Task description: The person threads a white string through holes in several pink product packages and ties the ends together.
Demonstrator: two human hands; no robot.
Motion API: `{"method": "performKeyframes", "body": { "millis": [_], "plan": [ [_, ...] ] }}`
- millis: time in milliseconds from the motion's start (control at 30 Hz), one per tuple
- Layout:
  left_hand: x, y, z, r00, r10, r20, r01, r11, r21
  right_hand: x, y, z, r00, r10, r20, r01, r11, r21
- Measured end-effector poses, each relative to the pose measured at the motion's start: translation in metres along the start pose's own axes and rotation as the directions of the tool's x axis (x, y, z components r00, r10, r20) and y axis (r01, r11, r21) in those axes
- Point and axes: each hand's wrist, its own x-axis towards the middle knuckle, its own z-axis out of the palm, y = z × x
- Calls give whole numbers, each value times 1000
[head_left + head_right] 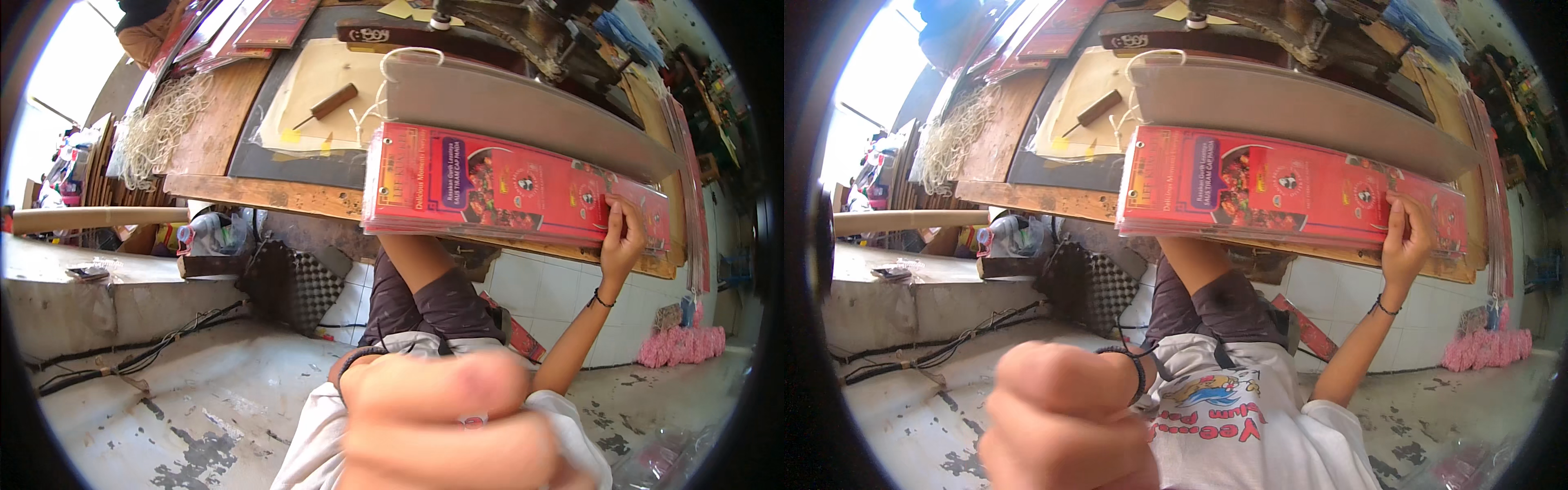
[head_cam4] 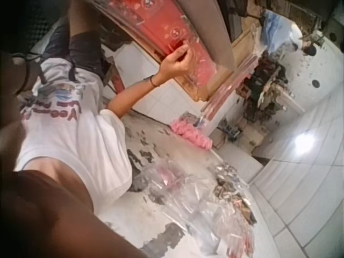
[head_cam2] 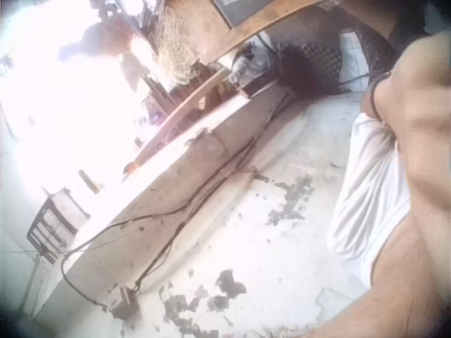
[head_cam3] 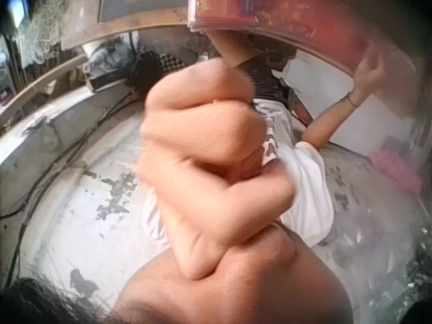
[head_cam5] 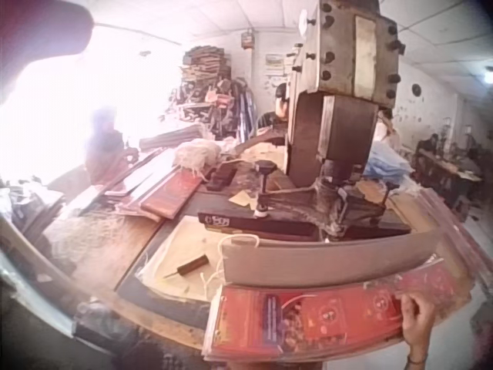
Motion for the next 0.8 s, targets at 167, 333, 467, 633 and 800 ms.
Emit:
{"method": "performKeyframes", "body": {
  "millis": [167, 333, 467, 633, 800],
  "plan": [
    [9, 13, 21, 973, 7, -229, 12, 997, 79, 6, 1, 8, 999, -43, 20, 43, 999, -9],
    [-4, -47, -14, 933, 342, 111, -342, 940, -15, 4, 4, 7, 997, -74, 39, 75, 997, -20],
    [-16, -93, -58, 995, 44, -87, -25, 978, 208, 3, 3, -3, 995, -81, 51, 82, 996, -27],
    [-13, -145, -133, 929, -231, -290, 354, 786, 506, 2, 4, -5, 997, -46, 58, 47, 999, -19],
    [-2, -208, -217, 912, -273, -306, 404, 467, 787, 1, 6, -1, 997, -68, 45, 70, 997, -38]
  ]
}}
